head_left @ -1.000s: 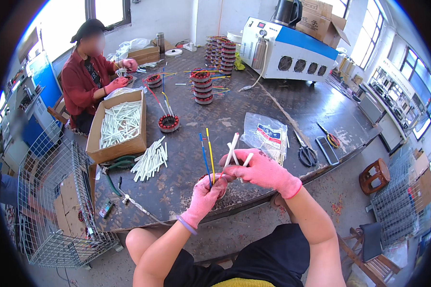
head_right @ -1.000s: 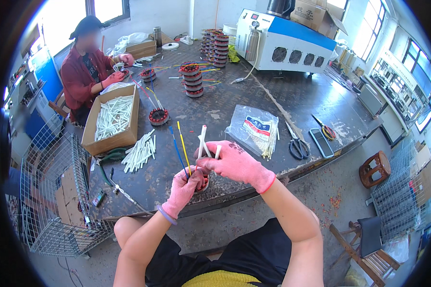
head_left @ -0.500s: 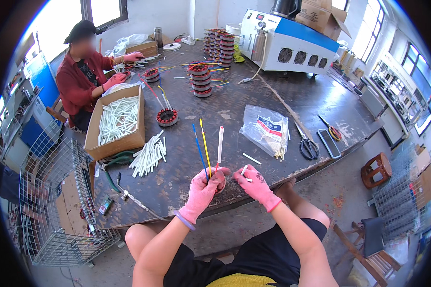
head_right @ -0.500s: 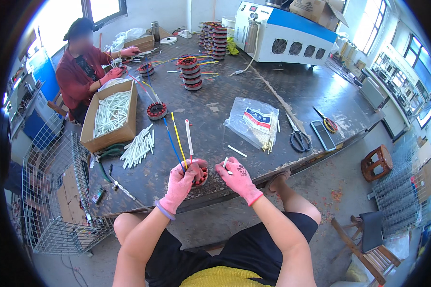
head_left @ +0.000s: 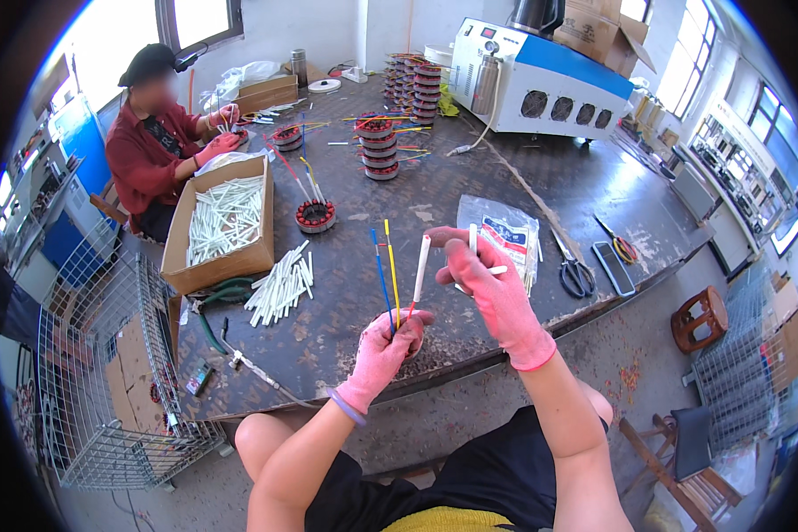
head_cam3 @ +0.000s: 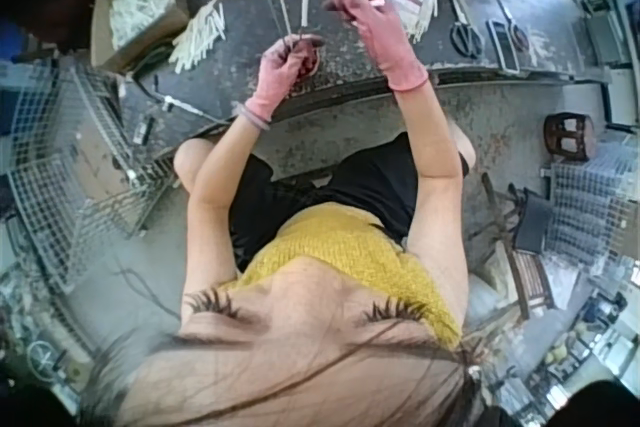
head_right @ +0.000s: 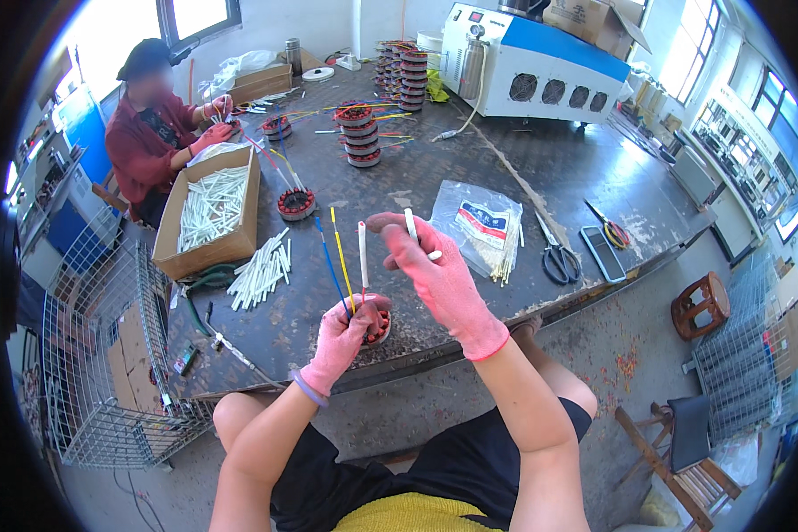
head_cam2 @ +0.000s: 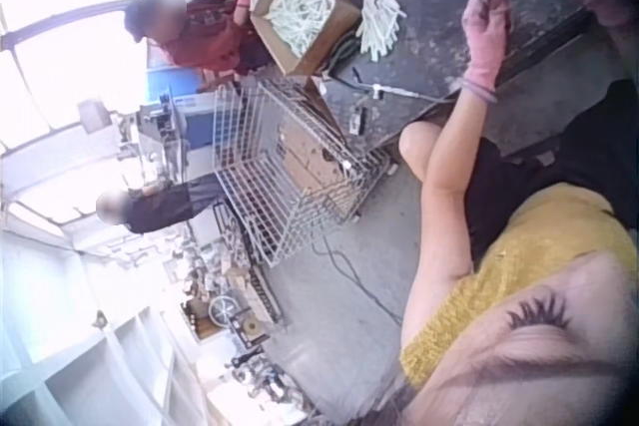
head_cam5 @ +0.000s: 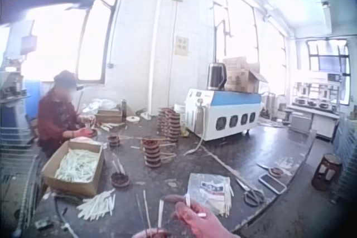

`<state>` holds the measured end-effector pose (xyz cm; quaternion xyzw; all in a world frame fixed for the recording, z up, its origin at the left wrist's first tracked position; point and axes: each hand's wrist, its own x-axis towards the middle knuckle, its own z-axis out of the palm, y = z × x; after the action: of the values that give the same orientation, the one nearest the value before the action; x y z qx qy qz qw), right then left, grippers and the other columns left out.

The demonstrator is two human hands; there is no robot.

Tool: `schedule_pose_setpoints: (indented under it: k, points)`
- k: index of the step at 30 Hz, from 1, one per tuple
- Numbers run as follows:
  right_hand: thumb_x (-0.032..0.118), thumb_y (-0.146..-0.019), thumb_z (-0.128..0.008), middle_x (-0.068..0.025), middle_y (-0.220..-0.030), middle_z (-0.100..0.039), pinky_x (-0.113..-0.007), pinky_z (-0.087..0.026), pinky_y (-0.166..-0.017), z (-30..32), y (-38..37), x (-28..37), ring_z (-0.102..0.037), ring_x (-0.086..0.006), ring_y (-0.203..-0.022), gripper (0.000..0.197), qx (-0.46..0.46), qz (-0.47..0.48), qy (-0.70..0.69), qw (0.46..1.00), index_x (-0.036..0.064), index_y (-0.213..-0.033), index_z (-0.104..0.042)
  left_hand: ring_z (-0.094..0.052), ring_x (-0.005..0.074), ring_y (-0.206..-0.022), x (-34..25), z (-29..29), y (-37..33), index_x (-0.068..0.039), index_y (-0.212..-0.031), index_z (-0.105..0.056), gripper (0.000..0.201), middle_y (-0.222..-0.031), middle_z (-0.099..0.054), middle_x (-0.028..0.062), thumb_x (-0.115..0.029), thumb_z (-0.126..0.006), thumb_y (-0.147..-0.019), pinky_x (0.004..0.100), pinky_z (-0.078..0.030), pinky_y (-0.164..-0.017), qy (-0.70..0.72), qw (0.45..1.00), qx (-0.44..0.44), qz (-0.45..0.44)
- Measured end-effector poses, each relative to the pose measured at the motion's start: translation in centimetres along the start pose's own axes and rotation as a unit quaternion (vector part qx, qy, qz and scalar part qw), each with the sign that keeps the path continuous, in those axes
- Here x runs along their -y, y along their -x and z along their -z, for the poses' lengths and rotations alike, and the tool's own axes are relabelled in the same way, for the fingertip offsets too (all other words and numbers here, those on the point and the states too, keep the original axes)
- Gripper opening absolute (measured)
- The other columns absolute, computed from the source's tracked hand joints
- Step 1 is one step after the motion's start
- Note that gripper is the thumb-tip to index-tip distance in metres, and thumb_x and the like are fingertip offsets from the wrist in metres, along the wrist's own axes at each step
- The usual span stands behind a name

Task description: The person trims colored wires on a motor stator using scissors and slides white insulation tubes over them. They use pliers to pull the wires through the stator frame and secure them into place.

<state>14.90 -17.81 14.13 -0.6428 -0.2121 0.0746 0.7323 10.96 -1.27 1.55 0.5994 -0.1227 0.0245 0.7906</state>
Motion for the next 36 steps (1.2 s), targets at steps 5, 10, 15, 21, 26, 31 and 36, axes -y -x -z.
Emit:
schedule_pose_setpoints:
  k: [5, 10, 15, 21, 26, 31, 36]
  points:
    - [0.012, -0.092, -0.070, 0.0023, -0.088, -0.066, -0.024, -0.048, -0.075, -1.4, -0.1, -0.1, -0.057, -0.0045, -0.082, 0.021, -0.019, -0.006, 0.132, 0.991, 0.0019, -0.110, -0.070, -0.042, 0.0032, -0.061, 0.4, 0.0, -0.1, -0.001, -0.111, -0.068, 0.022, -0.069, -0.049, -0.0055, -0.017, -0.055, -0.102, 0.0206, -0.035, -0.055, -0.010, 1.000, 0.010, -0.013]
    - [0.011, -0.092, -0.069, -0.0006, -0.087, -0.068, -0.025, -0.049, -0.075, -1.4, 0.8, -3.0, -0.059, -0.0061, -0.083, 0.015, -0.008, -0.013, 0.190, 0.982, 0.0005, -0.103, -0.070, -0.054, 0.0096, -0.090, 0.7, 0.2, -0.2, 0.000, -0.118, -0.066, 0.031, -0.105, -0.056, 0.0034, -0.024, -0.052, -0.105, 0.0253, -0.046, -0.080, -0.048, 0.995, -0.033, -0.083]
    - [0.020, -0.089, -0.069, -0.0154, -0.085, -0.068, -0.036, -0.050, -0.069, -1.4, 2.5, -4.3, -0.067, -0.0269, -0.078, 0.021, 0.034, 0.003, 0.342, 0.939, 0.0019, -0.100, -0.069, -0.053, 0.0167, -0.118, -1.0, 0.7, -0.5, 0.000, -0.124, -0.065, 0.043, -0.136, -0.047, 0.0083, -0.036, -0.052, -0.104, 0.0316, -0.042, -0.102, -0.051, 0.993, -0.057, -0.091]
    - [0.029, -0.087, -0.069, -0.0180, -0.088, -0.067, -0.043, -0.052, -0.073, -0.5, 2.8, -7.6, -0.066, -0.0377, -0.086, 0.027, 0.057, -0.009, 0.390, 0.919, 0.0044, -0.096, -0.067, -0.058, 0.0151, -0.110, -5.3, 0.2, -1.2, -0.002, -0.113, -0.072, 0.022, -0.129, -0.055, 0.0071, -0.014, -0.064, -0.096, 0.0306, -0.051, -0.091, -0.126, 0.991, 0.007, -0.041]
    - [0.033, -0.085, -0.070, -0.0165, -0.090, -0.069, -0.044, -0.053, -0.073, -0.2, 2.3, -7.9, -0.067, -0.0358, -0.086, 0.029, 0.076, -0.020, 0.408, 0.910, 0.0065, -0.099, -0.067, -0.062, 0.0150, -0.103, -5.8, -0.3, -1.8, 0.001, -0.102, -0.072, 0.016, -0.124, -0.058, 0.0086, -0.003, -0.063, -0.090, 0.0306, -0.054, -0.088, -0.112, 0.994, 0.010, -0.010]
    - [0.033, -0.085, -0.071, -0.0127, -0.089, -0.069, -0.041, -0.053, -0.073, 0.1, 2.7, -8.2, -0.068, -0.0337, -0.085, 0.029, 0.070, -0.035, 0.382, 0.921, 0.0081, -0.100, -0.066, -0.063, 0.0136, -0.099, -4.6, -0.4, -2.4, 0.003, -0.101, -0.070, 0.016, -0.125, -0.058, 0.0094, -0.011, -0.064, -0.095, 0.0307, -0.052, -0.088, -0.052, 0.998, -0.014, -0.038]
    - [0.030, -0.086, -0.070, -0.0097, -0.091, -0.069, -0.041, -0.054, -0.071, -0.1, 2.7, -10.6, -0.068, -0.0316, -0.087, 0.026, 0.065, 0.026, 0.422, 0.904, 0.0104, -0.101, -0.063, -0.062, 0.0129, -0.097, -4.1, -0.5, -2.5, 0.003, -0.100, -0.069, 0.013, -0.125, -0.058, 0.0093, -0.007, -0.063, -0.094, 0.0292, -0.052, -0.085, -0.052, 0.997, -0.024, -0.052]
